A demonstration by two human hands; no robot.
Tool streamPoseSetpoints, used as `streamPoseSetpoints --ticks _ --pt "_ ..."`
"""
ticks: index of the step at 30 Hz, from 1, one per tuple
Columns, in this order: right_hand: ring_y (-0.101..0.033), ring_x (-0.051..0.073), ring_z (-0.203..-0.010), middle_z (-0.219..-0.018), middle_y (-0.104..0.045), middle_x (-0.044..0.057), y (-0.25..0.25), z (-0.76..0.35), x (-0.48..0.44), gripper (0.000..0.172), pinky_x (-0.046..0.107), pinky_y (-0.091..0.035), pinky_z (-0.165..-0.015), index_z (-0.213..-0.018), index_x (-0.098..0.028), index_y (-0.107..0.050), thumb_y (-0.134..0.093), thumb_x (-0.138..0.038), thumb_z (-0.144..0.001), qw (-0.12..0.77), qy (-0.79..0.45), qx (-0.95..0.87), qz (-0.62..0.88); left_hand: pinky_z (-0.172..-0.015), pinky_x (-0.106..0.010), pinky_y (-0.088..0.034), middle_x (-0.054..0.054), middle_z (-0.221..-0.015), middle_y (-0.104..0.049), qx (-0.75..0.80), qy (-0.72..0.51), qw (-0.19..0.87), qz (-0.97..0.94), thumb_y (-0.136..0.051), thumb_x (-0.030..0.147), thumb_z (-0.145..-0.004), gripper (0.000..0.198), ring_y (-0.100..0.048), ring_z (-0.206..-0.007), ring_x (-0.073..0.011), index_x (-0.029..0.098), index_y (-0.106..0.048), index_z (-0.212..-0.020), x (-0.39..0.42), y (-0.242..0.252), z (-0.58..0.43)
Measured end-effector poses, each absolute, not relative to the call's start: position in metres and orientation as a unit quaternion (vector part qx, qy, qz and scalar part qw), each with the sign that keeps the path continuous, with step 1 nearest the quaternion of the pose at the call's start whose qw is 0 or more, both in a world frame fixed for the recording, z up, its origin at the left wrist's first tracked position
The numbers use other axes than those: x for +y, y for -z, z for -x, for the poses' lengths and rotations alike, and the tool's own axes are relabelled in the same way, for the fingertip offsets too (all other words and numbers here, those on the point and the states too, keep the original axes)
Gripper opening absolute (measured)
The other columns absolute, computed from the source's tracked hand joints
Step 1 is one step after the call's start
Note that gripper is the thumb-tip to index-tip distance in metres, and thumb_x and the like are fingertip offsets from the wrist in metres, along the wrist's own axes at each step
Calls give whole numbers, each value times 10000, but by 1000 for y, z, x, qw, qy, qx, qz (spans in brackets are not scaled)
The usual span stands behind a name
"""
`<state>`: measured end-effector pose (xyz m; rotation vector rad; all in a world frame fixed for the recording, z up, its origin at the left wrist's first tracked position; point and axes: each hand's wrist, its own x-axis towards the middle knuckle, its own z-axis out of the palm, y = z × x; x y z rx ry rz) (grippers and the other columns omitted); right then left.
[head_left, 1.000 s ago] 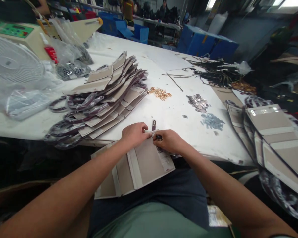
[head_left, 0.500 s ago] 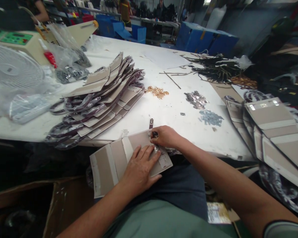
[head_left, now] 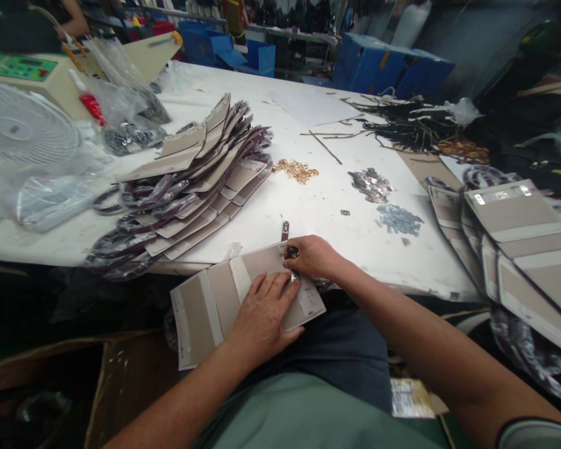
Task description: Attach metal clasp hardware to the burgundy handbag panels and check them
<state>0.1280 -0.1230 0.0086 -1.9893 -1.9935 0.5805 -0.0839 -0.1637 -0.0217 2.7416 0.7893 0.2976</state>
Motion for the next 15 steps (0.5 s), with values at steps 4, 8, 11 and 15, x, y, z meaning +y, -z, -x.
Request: streamPoseSetpoints --ticks 4,8,11,15 --pt "-647 185 -736 -811 -744 9 -9 -129 -122 86 267 -396 -640 -876 -239 -770 -776 -264 -794 162 -230 -678 679 -1295 -531 -211 -146 -1606 -433 277 -90 120 -949 -809 532 -778 895 -375 -1489 -349 206 -467 -1538 -165 19 82" --pt "-605 149 -667 -726 -699 -16 -28 -133 -129 91 257 -411 -623 -810 -204 -743 -777 -283 -841 309 -298 -623 654 -1286 -554 -222 -165 -1645 -393 269 -79 107 -954 -772 549 -814 847 -329 -1532 -347 191 -491 -1528 -164 19 81" --pt "-515 130 -531 -591 -584 -40 -46 -134 -138 296 259 -399 -528 -774 -202 -679 -772 -465 -874 496 -357 -517 600 -1279 -565 -243 -170 -1639 -408 260 -77 106 -957 -763 573 -816 842 -351 -1525 -352 186 -511 -1519 -161 20 81" --pt "-373 92 -409 -538 -430 -75 -44 -130 -142 457 252 -353 -419 -671 -229 -505 -740 -569 -866 709 -411 -325 472 -1276 -564 -260 -166 -1631 -424 257 -82 108 -957 -746 595 -825 819 -369 -1518 -355 186 -537 -1503 -159 20 82"
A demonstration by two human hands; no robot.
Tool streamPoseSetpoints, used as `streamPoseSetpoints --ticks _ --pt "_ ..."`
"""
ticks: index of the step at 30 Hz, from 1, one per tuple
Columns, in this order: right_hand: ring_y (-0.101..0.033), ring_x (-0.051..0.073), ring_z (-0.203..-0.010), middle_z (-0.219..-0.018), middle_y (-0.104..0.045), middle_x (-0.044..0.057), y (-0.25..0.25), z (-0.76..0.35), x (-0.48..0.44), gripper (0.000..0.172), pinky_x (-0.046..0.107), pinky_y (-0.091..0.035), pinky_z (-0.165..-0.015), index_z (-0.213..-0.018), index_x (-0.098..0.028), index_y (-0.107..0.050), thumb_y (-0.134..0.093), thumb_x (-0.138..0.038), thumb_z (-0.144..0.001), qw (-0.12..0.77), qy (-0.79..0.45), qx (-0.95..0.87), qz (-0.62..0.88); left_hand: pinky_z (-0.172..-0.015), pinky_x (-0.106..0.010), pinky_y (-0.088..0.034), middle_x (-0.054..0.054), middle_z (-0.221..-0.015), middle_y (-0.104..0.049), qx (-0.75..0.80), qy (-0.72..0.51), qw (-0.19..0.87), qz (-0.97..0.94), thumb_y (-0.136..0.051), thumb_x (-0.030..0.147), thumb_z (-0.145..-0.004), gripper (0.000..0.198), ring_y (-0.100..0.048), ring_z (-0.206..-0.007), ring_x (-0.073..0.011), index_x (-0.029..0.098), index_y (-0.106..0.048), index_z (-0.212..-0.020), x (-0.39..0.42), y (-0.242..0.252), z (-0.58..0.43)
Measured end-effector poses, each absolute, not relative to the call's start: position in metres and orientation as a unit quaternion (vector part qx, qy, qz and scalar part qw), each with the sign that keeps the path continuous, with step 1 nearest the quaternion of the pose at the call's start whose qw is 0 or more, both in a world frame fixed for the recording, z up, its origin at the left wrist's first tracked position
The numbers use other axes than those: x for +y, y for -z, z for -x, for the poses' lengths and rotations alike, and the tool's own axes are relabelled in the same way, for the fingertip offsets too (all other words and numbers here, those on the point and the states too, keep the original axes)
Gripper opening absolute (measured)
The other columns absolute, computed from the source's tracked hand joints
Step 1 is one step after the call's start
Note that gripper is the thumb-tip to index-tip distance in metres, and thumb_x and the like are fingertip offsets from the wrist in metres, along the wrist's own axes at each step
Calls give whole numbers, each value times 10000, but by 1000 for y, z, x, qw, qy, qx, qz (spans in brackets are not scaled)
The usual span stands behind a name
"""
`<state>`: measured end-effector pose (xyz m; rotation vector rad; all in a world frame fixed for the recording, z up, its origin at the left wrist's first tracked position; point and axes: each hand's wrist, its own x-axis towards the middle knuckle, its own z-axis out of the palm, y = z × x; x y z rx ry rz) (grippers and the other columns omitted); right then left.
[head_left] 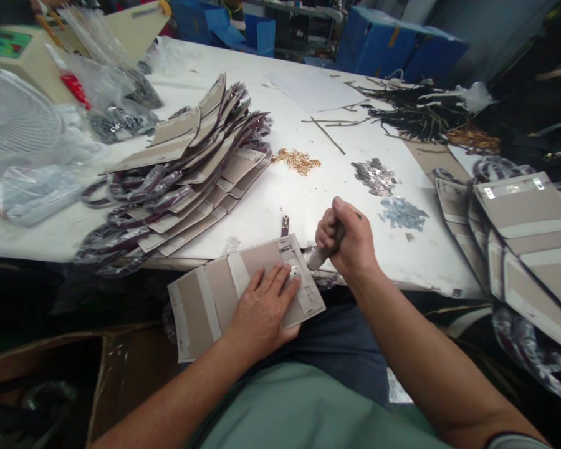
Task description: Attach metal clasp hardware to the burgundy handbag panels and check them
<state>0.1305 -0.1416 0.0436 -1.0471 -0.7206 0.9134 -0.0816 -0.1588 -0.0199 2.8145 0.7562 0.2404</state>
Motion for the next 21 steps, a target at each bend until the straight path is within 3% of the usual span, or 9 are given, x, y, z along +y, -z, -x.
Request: streamPoseSetpoints --ticks 3,9,14,21 --pt "-327 76 -396 -530 -365 -93 -22 -127 -137 472 234 -335 -398 -650 -230 -443 -763 -531 -821 769 -430 -212 423 -1275 -569 -262 -174 -1620 -438 255 -85 110 -957 -734 601 -836 810 -371 -1517 -357 177 -544 -1499 -158 20 82" --pt "-269 69 -401 -553 -311 -109 4 -124 -131 459 218 -290 -374 -679 -236 -379 -746 -481 -807 807 -422 -105 400 -1287 -570 -230 -168 -1629 -426 249 -88 117 -957 -699 590 -867 783 -343 -1536 -348 181 -529 -1514 -158 24 83" --pt "-240 67 -402 -547 -302 -108 3 -120 -131 396 211 -265 -369 -668 -230 -389 -719 -397 -808 813 -423 -114 384 -1289 -572 -222 -169 -1632 -422 244 -89 122 -958 -720 573 -853 797 -320 -1548 -346 177 -524 -1516 -157 26 84" --pt "-258 80 -376 -514 -317 -99 -3 -105 -133 398 237 -246 -371 -634 -235 -416 -648 -422 -898 789 -399 -228 408 -1290 -581 -220 -189 -1632 -412 245 -85 126 -958 -744 560 -830 819 -315 -1546 -362 163 -523 -1512 -157 26 83"
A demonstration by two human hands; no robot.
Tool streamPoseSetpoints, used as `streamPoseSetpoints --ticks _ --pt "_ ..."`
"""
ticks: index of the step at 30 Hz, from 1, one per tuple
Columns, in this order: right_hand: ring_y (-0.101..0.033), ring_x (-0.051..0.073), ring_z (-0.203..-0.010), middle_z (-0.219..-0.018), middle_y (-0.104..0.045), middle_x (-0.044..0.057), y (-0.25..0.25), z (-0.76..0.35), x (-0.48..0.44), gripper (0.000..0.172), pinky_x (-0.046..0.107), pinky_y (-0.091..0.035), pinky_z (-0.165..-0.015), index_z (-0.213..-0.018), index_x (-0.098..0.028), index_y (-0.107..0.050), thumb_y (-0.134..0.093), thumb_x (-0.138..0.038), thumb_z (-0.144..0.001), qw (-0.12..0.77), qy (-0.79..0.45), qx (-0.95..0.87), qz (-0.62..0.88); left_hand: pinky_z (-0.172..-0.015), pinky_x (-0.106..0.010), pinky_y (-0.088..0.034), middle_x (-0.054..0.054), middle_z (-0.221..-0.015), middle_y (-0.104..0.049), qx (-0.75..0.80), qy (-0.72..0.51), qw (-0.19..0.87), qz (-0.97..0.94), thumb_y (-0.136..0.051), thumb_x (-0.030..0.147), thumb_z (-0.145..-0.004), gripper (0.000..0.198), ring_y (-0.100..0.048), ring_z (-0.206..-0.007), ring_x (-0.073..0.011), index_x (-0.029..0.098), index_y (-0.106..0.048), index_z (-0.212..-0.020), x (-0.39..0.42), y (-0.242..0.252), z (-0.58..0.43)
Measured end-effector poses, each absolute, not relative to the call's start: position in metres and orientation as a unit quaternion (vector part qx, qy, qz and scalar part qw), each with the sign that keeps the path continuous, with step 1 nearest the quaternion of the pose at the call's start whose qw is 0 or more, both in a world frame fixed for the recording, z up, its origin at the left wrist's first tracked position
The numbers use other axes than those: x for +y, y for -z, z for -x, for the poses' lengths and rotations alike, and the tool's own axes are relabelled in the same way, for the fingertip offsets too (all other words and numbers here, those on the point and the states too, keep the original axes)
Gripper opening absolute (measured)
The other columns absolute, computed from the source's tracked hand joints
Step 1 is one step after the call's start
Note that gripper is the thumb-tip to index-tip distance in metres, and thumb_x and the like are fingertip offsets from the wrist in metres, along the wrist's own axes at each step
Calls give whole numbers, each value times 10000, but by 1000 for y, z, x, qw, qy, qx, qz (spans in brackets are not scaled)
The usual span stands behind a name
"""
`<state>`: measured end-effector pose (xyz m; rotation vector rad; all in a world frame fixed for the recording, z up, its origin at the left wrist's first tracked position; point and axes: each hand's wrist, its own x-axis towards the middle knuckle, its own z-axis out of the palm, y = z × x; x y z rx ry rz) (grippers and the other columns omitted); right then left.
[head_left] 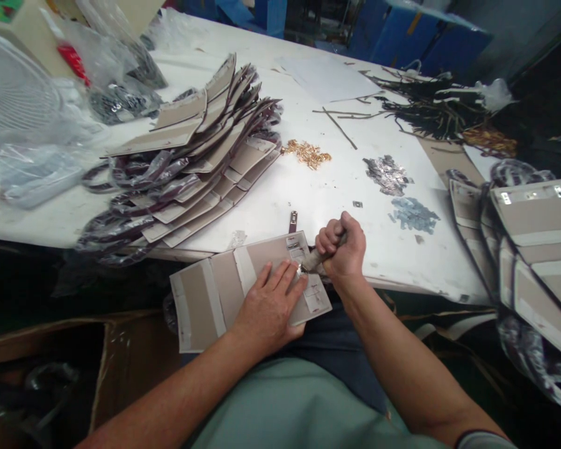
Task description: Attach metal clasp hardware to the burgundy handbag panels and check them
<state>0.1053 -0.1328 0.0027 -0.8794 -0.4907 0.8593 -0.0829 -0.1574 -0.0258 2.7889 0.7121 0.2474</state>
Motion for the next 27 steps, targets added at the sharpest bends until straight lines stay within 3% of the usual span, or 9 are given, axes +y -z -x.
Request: streamPoseSetpoints --ticks 5,8,13,20,27 --pt "-412 107 -478 -537 -452 -55 -14 -79 -138 445 263 -332 -479 -609 -215 -492 -687 -449 -933 630 -324 -477 521 -1298 -560 -217 -194 -1594 -450 256 -107 136 -951 -786 492 -783 832 -357 -1516 -365 163 -525 -1501 -160 23 83" --pt "-423 114 -541 -543 -461 -46 -25 -73 -137 480 264 -348 -541 -576 -200 -510 -693 -478 -922 536 -304 -573 540 -1298 -541 -224 -171 -1566 -466 266 -127 149 -944 -792 452 -769 793 -375 -1493 -361 189 -546 -1476 -162 21 84" --pt "-403 113 -469 -482 -457 -49 -45 -74 -134 517 263 -325 -493 -559 -211 -494 -651 -509 -951 547 -373 -543 517 -1277 -559 -258 -186 -1516 -459 270 -143 160 -939 -841 459 -715 808 -385 -1456 -391 198 -576 -1432 -163 22 87" --pt "-328 99 -536 -549 -350 -61 -40 -57 -134 493 259 -270 -523 -566 -203 -425 -603 -414 -974 455 -340 -677 468 -1259 -533 -303 -157 -1546 -438 270 -163 193 -929 -840 420 -707 821 -362 -1472 -381 229 -549 -1451 -163 23 90" --pt "-340 96 -517 -538 -380 -58 -31 -66 -135 447 264 -278 -529 -553 -202 -428 -590 -332 -949 435 -309 -709 461 -1281 -525 -263 -160 -1564 -447 269 -160 197 -929 -784 370 -745 845 -350 -1491 -375 179 -479 -1510 -162 21 88"
